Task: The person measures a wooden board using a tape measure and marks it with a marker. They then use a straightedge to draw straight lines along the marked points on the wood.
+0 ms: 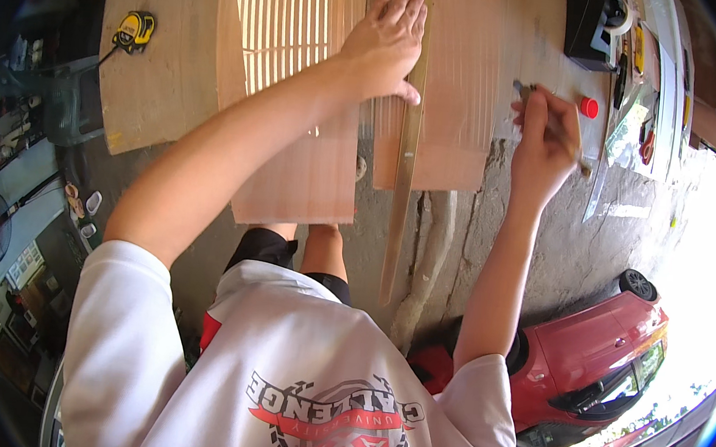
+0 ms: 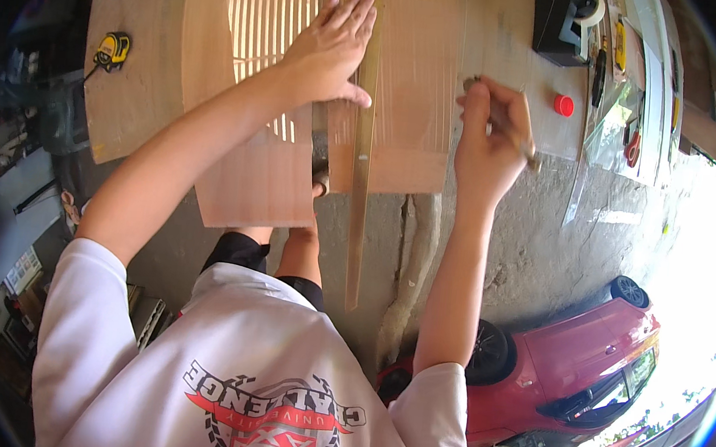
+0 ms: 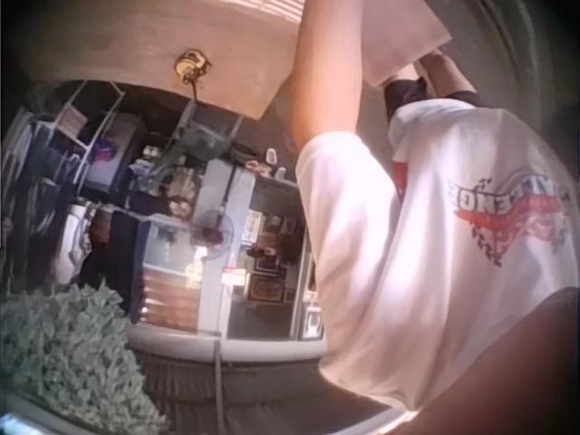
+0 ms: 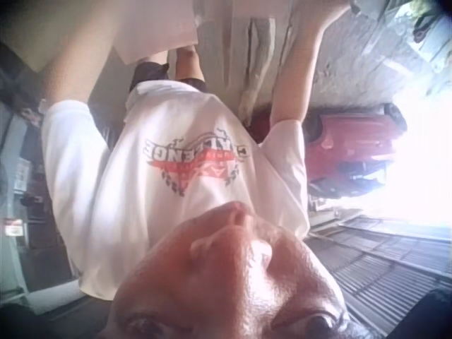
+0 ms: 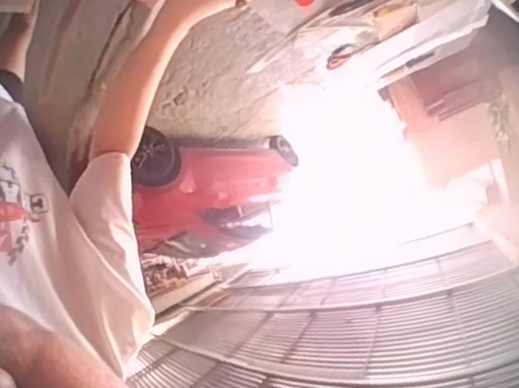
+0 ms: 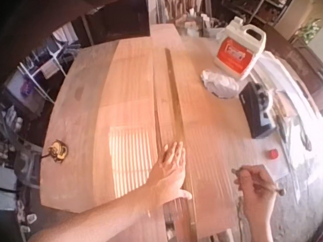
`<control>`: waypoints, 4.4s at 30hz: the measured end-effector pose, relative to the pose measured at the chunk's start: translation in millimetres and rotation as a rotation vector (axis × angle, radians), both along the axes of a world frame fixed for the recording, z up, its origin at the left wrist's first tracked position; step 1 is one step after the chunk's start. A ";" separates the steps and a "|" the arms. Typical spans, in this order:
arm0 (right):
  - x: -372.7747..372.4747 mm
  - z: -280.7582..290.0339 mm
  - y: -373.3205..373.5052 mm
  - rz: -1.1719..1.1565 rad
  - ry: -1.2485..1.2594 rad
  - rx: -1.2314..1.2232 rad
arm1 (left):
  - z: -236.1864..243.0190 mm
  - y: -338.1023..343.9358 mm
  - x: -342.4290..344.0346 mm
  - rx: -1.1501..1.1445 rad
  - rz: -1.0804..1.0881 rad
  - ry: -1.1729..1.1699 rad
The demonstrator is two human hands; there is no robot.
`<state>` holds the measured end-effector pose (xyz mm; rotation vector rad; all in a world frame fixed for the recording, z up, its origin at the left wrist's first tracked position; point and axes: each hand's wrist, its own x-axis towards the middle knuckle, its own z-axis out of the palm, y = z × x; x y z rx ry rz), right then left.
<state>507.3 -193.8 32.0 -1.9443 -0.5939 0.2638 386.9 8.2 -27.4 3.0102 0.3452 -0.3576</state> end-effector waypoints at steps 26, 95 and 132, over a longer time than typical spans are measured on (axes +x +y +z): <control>70.2 -67.8 191.8 0.363 -0.272 -0.205 | 3.5 1.0 0.6 -0.032 0.024 -0.015; 80.6 -60.0 126.7 0.198 0.243 0.089 | 16.2 -2.2 6.0 -0.102 0.062 0.096; 83.7 -76.9 211.4 0.457 -0.191 -0.326 | 8.8 -2.4 4.7 -0.079 0.075 0.096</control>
